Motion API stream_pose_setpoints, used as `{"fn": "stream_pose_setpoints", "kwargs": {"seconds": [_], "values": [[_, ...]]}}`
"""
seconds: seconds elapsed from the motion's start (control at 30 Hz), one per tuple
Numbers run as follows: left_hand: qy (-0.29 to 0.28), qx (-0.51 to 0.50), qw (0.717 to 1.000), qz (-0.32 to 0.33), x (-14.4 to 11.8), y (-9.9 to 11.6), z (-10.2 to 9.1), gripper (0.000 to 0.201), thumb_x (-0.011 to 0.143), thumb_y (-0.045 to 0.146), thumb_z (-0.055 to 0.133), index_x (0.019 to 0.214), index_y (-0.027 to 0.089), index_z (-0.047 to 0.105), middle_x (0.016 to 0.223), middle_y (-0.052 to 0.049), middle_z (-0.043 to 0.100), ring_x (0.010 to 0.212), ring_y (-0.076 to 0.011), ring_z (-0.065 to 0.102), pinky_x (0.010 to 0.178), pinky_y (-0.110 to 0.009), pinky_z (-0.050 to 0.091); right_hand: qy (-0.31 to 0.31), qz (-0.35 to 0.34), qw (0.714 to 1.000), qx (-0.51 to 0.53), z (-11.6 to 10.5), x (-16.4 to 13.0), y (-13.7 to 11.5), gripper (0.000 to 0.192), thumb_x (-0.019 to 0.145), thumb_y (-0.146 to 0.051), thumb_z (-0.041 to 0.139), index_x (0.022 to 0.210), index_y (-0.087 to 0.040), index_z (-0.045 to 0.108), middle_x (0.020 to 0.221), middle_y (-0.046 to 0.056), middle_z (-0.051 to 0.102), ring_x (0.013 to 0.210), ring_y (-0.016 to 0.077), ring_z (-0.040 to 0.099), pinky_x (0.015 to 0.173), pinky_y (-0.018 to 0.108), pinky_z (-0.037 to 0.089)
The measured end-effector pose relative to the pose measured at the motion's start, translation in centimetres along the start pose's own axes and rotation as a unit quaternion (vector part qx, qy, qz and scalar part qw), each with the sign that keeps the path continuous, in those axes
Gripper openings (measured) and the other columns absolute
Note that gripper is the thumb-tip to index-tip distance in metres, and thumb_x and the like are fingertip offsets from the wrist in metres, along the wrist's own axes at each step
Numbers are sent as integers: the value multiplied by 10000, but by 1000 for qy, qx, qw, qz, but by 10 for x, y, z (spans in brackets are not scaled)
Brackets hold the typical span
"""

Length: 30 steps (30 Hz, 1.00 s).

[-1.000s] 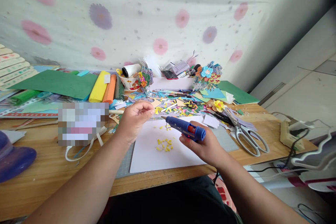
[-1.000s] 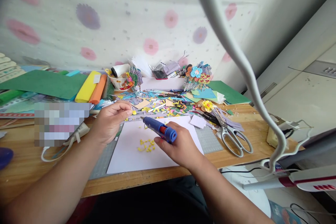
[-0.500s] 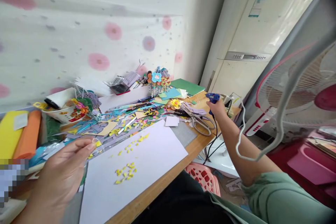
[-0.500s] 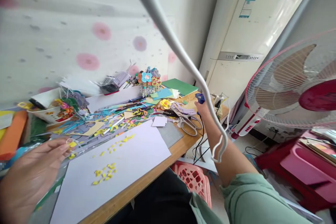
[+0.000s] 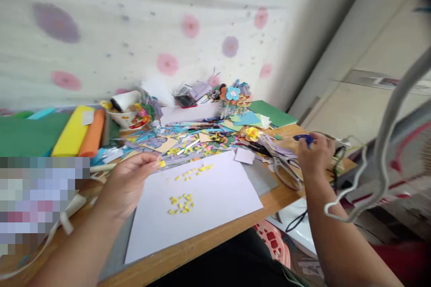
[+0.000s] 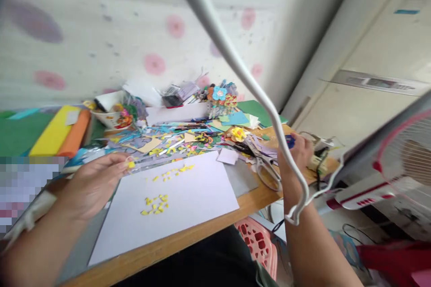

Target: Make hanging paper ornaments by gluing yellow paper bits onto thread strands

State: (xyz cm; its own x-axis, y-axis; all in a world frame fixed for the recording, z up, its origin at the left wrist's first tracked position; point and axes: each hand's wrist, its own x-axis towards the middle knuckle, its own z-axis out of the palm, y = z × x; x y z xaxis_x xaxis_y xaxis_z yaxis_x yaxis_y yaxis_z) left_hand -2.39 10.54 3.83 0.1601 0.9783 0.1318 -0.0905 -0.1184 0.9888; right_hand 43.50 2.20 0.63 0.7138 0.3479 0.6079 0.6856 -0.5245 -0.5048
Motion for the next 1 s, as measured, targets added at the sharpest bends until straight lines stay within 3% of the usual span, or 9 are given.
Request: {"fn": "stream_pose_setpoints", "kwargs": {"seconds": [0.07,0.1,0.2,0.27,0.4,0.47,0.63,0.8,1.0], "values": [[14,-23,999,-22,-3,3,3,200,560,325,824,647,199,695,803,-45,661,715,-181,545,611,-293,435,4,-83,993,89,-2,-27,-44,258,878,-303,539,1085,-173,621,1077,133,635,1080,285,571,933,441,451],[15,-31,999,-24,-4,3,4,194,552,308,820,645,192,694,794,-44,659,725,-179,547,630,-293,433,-29,-163,967,194,-4,-42,-71,189,877,-291,551,1003,-185,644,1007,108,656,976,266,611,883,439,481],[15,-49,999,-19,-6,3,6,152,578,274,797,647,181,698,787,-36,655,760,-173,552,690,-298,421,-210,-362,821,389,-13,-86,-155,88,876,-227,584,906,-221,666,891,66,683,863,213,644,803,379,512],[3,-62,998,-21,-7,3,4,122,613,266,775,656,181,699,779,-30,646,772,-172,551,714,-304,413,-318,-412,722,456,-17,-110,-203,132,864,-196,604,974,-218,672,978,76,683,963,206,636,871,373,504],[-14,-72,997,-7,-6,5,-2,81,655,249,748,657,185,698,786,-25,631,792,-172,536,731,-309,410,-546,-298,573,533,-8,-139,-253,250,833,-207,605,1080,-219,635,1125,70,657,1014,195,628,842,356,529],[-15,-67,998,0,-4,5,-5,73,661,242,743,653,186,698,776,-23,627,785,-169,528,724,-306,407,-604,-214,528,557,1,-150,-260,276,815,-200,595,1090,-214,616,1120,58,643,943,167,633,800,330,534],[-49,-33,998,-22,-3,1,-8,65,684,248,729,663,197,693,709,-7,602,735,-161,519,712,-302,408,-608,-157,532,568,13,-168,-256,256,791,-230,632,1047,-214,623,900,13,621,761,125,584,690,279,500],[-73,-13,996,-40,-3,-3,-9,67,691,257,733,680,203,695,732,-10,619,714,-153,525,670,-282,410,-557,-158,603,548,9,-162,-250,73,784,-252,645,774,-192,605,793,8,578,720,130,539,657,276,462],[-54,11,998,-41,-2,-2,-9,91,682,273,736,681,198,685,717,-11,623,691,-160,540,642,-285,416,-604,-106,538,578,7,-160,-251,103,823,-279,599,807,-197,539,879,21,616,793,138,603,757,311,503]]}}
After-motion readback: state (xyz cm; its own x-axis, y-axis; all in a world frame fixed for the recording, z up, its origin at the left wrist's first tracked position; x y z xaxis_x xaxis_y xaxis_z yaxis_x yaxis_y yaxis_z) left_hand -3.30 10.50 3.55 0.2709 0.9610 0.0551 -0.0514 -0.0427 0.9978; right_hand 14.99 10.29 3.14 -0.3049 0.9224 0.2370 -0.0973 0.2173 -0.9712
